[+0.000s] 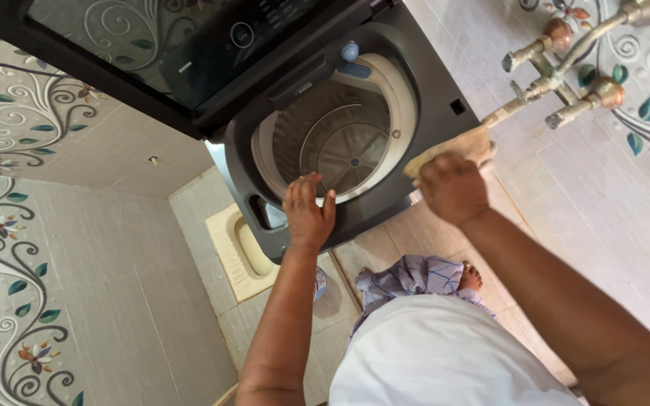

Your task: The person cleans the interior and exterior of a top-loading washing machine using a cloth. They wipe the detergent dispenser, the rim, the control panel, and the inner drum of the machine.

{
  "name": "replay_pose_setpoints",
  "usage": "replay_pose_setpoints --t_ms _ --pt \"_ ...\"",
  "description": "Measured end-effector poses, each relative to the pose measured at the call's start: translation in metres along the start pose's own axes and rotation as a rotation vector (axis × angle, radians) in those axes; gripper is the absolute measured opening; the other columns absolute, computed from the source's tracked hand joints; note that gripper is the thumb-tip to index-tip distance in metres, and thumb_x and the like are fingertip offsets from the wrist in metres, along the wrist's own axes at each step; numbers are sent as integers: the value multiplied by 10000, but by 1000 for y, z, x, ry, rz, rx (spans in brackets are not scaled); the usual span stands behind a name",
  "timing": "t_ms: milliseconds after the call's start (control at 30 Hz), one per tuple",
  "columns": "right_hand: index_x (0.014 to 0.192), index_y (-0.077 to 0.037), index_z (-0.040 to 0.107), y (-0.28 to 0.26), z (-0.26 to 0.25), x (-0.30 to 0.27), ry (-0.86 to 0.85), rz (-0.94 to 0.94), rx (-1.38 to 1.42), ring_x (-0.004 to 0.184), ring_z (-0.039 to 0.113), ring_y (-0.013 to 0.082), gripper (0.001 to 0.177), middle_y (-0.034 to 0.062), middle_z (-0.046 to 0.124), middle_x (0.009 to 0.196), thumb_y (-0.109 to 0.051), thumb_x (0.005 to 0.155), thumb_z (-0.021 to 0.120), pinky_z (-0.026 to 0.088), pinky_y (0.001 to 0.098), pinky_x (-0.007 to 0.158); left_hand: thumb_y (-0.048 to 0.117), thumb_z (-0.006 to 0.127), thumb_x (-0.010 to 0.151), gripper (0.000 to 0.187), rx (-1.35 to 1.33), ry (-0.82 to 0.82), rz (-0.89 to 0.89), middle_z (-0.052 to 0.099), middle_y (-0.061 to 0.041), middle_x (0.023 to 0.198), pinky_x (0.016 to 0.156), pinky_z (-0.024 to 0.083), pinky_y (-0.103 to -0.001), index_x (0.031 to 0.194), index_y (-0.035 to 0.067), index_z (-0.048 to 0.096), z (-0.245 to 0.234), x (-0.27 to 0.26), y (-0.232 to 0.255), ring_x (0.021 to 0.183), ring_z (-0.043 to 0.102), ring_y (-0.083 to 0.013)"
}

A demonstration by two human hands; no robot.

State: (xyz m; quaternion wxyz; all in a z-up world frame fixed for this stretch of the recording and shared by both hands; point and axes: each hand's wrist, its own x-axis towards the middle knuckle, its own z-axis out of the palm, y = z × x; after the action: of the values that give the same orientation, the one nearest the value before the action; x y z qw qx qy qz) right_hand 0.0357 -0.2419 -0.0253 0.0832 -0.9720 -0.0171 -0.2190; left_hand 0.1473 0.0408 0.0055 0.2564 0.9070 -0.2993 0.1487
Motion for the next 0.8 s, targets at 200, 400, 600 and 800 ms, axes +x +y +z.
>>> replay_pose_setpoints --t_ms 200,400,600,800 --pt "993 -166 685 -92 30 3 -55 -197 268 1238 506 320 248 104 588 1196 -378 865 707 377 540 1023 393 681 959 444 35 -9 -75 640 -143 1314 1108 392 -518 1248 60 624 14 -10 -9 1312 533 -372" --pt "1004 -156 672 -63 15 13 -146 -162 202 1345 476 304 339 90 570 1360 -452 843 706 331 536 1079 446 661 949 475 85 -83 -121 629 -137 1347 1121 368 -535 1235 67 631 20 -3 -10 1339 520 -365" --pt "875 -169 681 7 -5 -4 0 19 148 1324 520 292 283 47 638 1337 -442 845 752 347 516 1090 507 655 944 519 161 -113 -144 613 -142 1378 1135 347 -557 1241 82 636 22 -2 -6 1370 492 -370" --pt "901 -191 710 68 -8 -6 113 241 120 1282 556 272 214 1 676 1293 -382 868 800 379 460 1070 530 666 925 542 192 -155 -188 595 -138 1400 1142 337 -551 1249 96 642 22 3 -3 1391 474 -363"
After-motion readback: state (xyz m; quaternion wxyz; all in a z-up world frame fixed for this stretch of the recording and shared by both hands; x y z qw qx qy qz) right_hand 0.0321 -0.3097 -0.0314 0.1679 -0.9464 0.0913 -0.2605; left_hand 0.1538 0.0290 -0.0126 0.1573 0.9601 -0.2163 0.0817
